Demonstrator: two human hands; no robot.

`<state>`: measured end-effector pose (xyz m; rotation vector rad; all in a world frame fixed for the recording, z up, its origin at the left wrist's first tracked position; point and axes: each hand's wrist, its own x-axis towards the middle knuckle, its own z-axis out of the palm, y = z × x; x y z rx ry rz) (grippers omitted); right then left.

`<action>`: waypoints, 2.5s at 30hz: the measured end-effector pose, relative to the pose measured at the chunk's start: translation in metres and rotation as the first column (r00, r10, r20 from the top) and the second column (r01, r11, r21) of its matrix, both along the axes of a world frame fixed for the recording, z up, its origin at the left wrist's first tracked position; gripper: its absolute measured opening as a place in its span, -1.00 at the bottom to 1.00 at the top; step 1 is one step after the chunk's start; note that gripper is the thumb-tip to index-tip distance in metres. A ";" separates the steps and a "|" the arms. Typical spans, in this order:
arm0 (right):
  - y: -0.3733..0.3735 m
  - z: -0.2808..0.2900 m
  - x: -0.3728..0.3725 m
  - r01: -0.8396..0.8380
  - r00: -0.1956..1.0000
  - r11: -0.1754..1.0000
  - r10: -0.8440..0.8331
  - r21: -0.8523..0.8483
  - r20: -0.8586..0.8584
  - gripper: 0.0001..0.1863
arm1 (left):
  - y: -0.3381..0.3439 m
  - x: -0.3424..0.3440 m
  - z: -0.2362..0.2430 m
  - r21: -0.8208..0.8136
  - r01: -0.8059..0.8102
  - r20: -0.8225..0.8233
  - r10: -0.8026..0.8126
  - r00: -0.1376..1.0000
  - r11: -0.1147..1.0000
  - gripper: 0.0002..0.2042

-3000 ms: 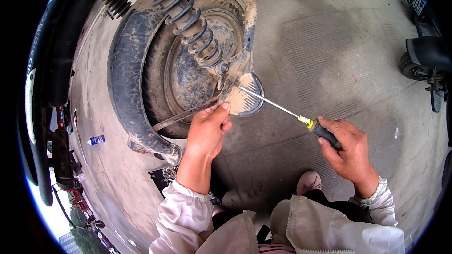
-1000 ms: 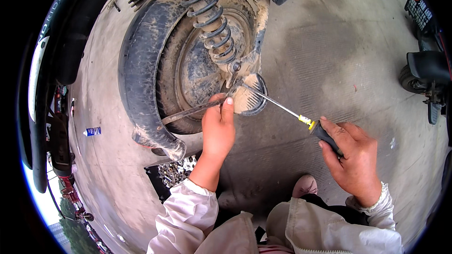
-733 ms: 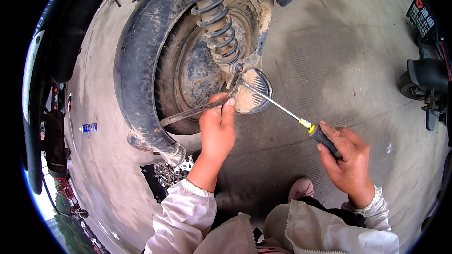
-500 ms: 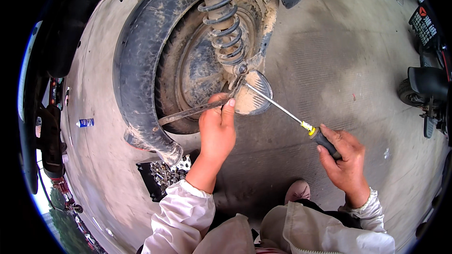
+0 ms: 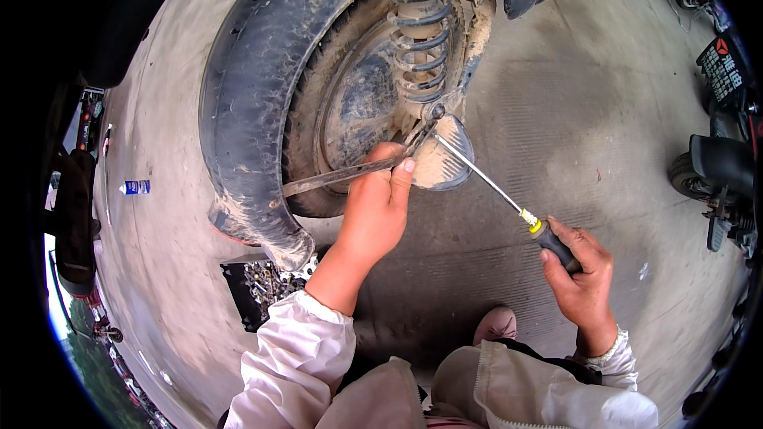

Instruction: The person uses a screwdriver to adjust components on the rear wheel and suspension of a scooter. They select small parts from a tray on the floor and insert them into the wheel hub area, then continue tightening or adjusting with the screwdriver.

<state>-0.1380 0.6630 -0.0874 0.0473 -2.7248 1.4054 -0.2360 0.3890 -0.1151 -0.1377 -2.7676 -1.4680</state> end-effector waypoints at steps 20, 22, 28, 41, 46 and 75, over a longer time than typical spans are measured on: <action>0.002 0.020 -0.006 0.140 0.900 0.937 0.014 -0.319 0.436 -0.63 | -0.005 0.000 -0.014 0.207 -0.093 0.168 0.058 0.984 0.974 -0.72; 0.009 0.022 -0.014 0.151 0.863 0.909 0.071 -0.389 0.500 -0.74 | -0.002 0.001 -0.016 0.273 -0.144 0.224 0.082 0.971 0.951 -0.73; 0.021 0.006 -0.003 0.106 0.908 0.908 0.077 -0.405 0.412 -0.77 | -0.005 0.006 -0.012 0.324 -0.159 0.199 0.097 0.975 0.933 -0.74; 0.029 -0.008 0.002 0.103 0.964 0.835 0.050 -0.541 0.261 -0.69 | 0.002 0.013 -0.020 0.318 -0.253 0.000 0.266 0.964 0.914 -0.83; 0.031 0.004 0.012 0.129 0.967 0.808 0.028 -0.575 0.255 -0.70 | 0.003 0.012 -0.021 0.335 -0.224 -0.026 0.247 0.969 0.915 -0.84; 0.033 0.008 0.017 0.403 0.884 0.752 -0.172 -0.523 0.435 -0.66 | 0.005 0.015 -0.007 0.316 -0.257 0.083 0.244 0.966 0.913 -0.79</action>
